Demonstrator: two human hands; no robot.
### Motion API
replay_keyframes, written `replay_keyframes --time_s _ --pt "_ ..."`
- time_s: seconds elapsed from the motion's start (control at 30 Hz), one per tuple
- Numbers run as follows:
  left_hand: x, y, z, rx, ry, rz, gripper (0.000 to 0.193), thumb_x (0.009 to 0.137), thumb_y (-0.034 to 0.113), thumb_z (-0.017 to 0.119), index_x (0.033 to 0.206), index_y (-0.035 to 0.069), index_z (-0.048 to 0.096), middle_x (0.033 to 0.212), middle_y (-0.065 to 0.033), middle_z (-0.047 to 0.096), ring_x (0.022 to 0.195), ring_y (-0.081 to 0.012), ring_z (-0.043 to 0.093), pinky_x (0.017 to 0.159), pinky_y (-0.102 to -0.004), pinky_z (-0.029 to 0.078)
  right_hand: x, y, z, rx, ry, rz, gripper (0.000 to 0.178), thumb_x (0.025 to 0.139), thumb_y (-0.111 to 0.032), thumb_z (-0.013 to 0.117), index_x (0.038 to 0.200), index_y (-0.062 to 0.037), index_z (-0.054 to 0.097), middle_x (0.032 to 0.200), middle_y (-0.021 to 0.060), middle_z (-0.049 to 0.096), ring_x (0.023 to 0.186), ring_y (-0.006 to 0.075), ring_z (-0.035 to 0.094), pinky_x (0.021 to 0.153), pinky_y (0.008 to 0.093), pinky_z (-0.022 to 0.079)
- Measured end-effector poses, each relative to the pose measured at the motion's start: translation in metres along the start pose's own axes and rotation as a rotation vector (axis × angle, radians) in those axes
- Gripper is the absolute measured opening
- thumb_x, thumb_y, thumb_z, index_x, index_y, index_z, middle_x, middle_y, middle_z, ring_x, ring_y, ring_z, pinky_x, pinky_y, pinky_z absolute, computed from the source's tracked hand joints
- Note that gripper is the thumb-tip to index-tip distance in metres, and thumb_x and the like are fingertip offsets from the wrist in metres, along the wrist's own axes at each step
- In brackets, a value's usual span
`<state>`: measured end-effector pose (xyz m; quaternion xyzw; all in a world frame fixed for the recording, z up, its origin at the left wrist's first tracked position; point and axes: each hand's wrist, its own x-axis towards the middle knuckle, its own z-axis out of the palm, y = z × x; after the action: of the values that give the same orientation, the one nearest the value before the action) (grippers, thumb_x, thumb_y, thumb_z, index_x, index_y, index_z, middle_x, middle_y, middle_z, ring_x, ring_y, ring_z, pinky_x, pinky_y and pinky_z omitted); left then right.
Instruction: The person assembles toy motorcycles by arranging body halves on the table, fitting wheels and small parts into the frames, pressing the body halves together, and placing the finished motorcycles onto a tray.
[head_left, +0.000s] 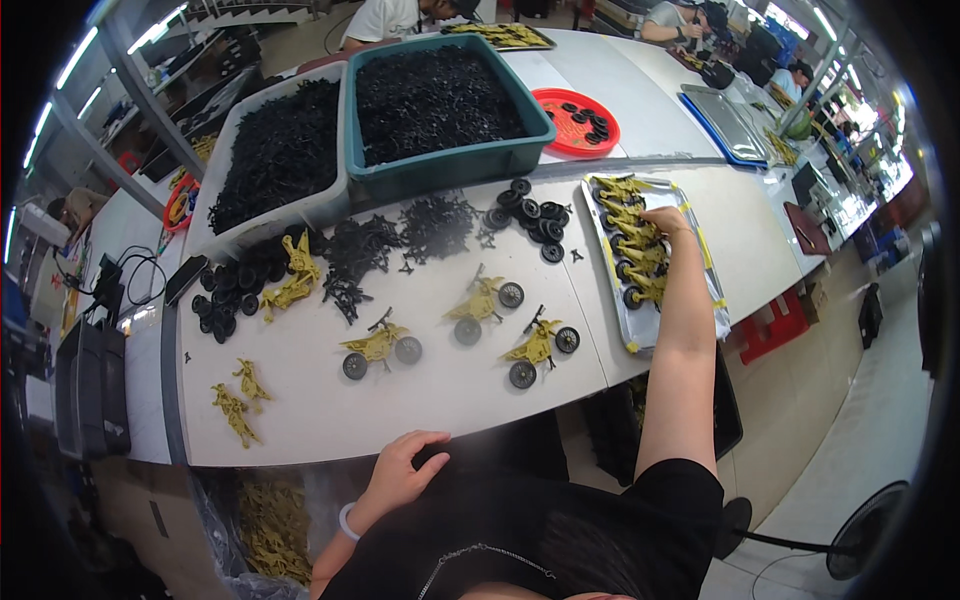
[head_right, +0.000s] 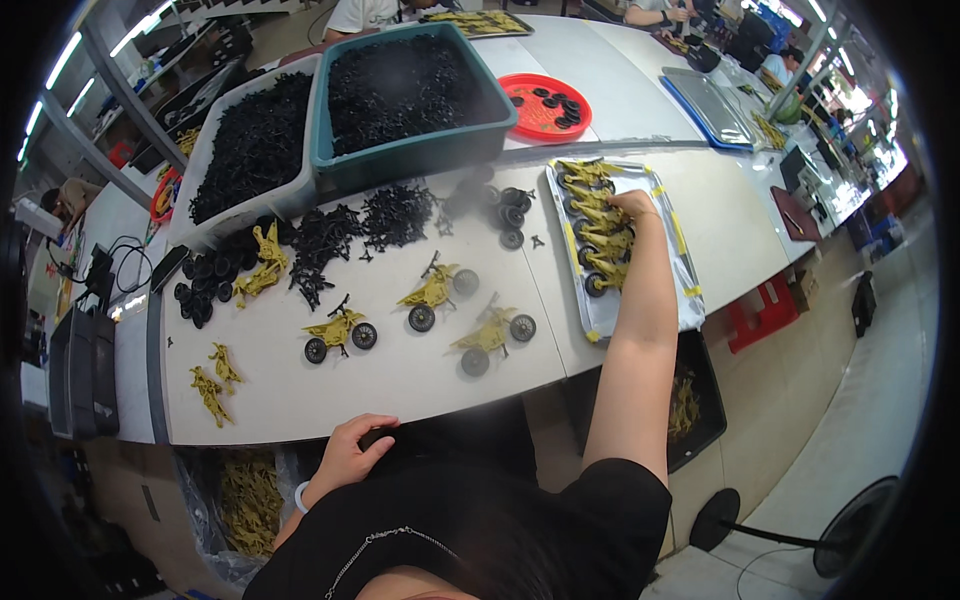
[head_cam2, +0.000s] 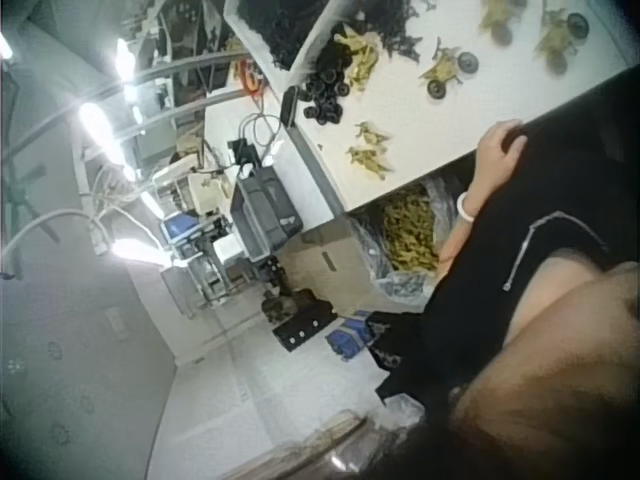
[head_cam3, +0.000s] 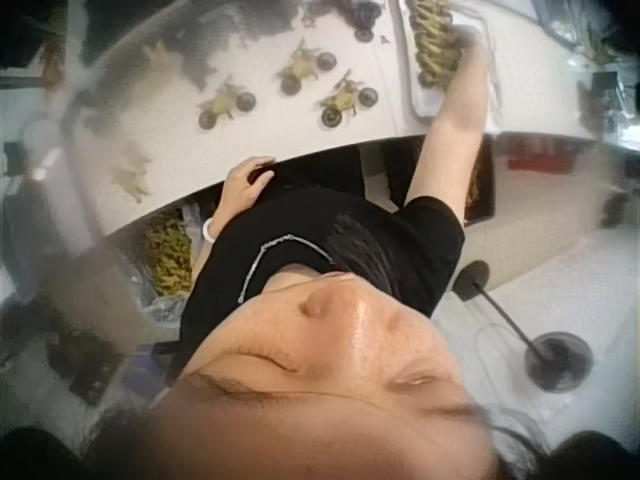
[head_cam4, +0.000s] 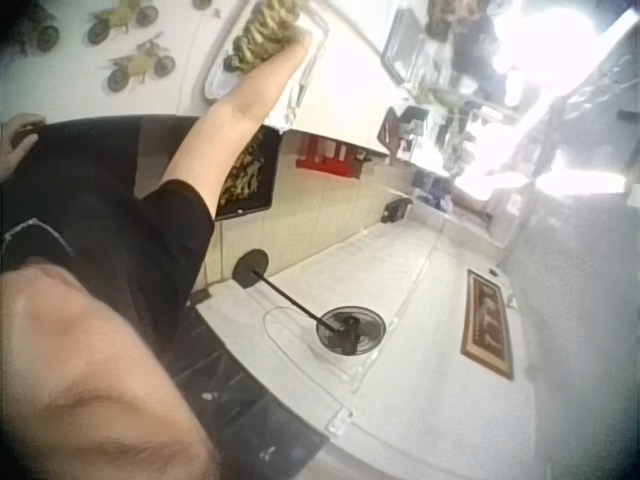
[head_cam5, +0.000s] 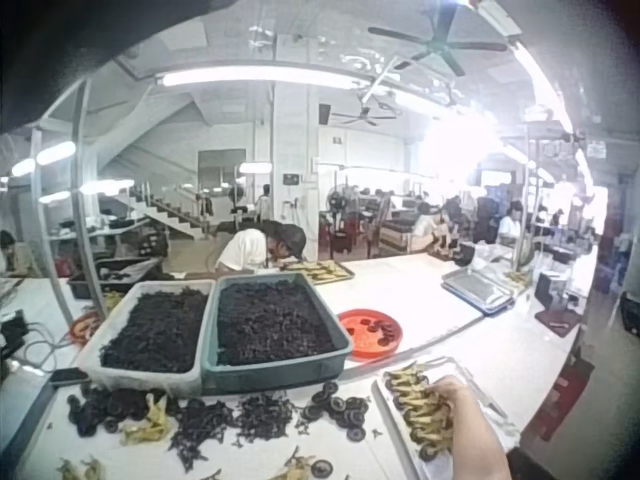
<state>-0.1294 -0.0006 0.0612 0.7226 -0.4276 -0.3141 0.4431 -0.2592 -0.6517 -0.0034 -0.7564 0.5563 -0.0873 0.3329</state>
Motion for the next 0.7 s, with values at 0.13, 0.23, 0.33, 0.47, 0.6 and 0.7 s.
replay_keyframes --time_s 0.13,0.23,0.33,0.47,0.6,0.7 --pt "-0.006 -0.009 -0.003 -0.019 0.012 -0.071 0.026 0.084 0.015 0.068 0.108 0.004 0.065 0.103 -0.0104 0.068 0.096 -0.0238 0.065 0.084 -0.0319 0.049 -0.006 0.016 0.001 0.392 -0.057 0.025 0.028 0.078 -0.019 0.075 0.098 -0.0011 0.069 0.09 0.0067 0.069 0.076 0.0142 0.062 0.074 0.0336 0.048" --pt "0.001 -0.009 -0.004 -0.036 -0.019 -0.112 0.026 0.084 0.012 0.066 0.109 0.003 0.064 0.104 -0.0105 0.067 0.096 -0.0218 0.065 0.085 -0.0304 0.049 -0.015 0.012 0.009 0.671 -0.08 -0.124 0.027 0.082 -0.012 0.071 0.108 -0.0036 0.066 0.099 0.0059 0.067 0.086 0.0131 0.061 0.077 0.0274 0.049" --pt "0.012 -0.002 -0.005 -0.035 -0.049 -0.12 0.025 0.085 0.009 0.065 0.109 0.001 0.064 0.104 -0.0109 0.067 0.096 -0.0205 0.065 0.086 -0.0294 0.049 -0.013 0.004 0.014 0.644 -0.032 -0.104 0.032 0.081 -0.011 0.073 0.11 -0.001 0.064 0.102 0.0058 0.067 0.092 0.0135 0.061 0.082 0.0273 0.047" --pt "0.017 -0.001 -0.002 -0.013 -0.05 -0.092 0.025 0.085 0.008 0.065 0.109 0.001 0.063 0.104 -0.0117 0.066 0.096 -0.0208 0.065 0.086 -0.0299 0.05 -0.004 0.011 0.015 0.619 0.04 -0.116 0.033 0.08 -0.009 0.073 0.109 0.0015 0.063 0.101 0.0068 0.067 0.092 0.0147 0.062 0.083 0.028 0.047" --pt "0.014 -0.009 0.003 -0.02 -0.04 -0.078 0.027 0.084 0.014 0.067 0.109 0.004 0.064 0.103 -0.0116 0.067 0.092 -0.024 0.065 0.084 -0.0318 0.05 -0.001 0.017 0.019 0.59 0.108 -0.236 0.04 0.079 -0.02 0.076 0.109 0.0028 0.062 0.101 0.0102 0.067 0.09 0.0172 0.063 0.082 0.0295 0.048" --pt "0.012 -0.008 0.0 -0.029 -0.031 -0.094 0.027 0.084 0.013 0.067 0.109 0.003 0.064 0.102 -0.012 0.067 0.092 -0.0242 0.065 0.084 -0.032 0.05 -0.022 -0.002 0.006 0.18 0.371 -0.081 0.06 0.076 -0.04 0.076 0.111 0.0058 0.061 0.107 0.015 0.066 0.097 0.0194 0.062 0.086 0.0309 0.047"
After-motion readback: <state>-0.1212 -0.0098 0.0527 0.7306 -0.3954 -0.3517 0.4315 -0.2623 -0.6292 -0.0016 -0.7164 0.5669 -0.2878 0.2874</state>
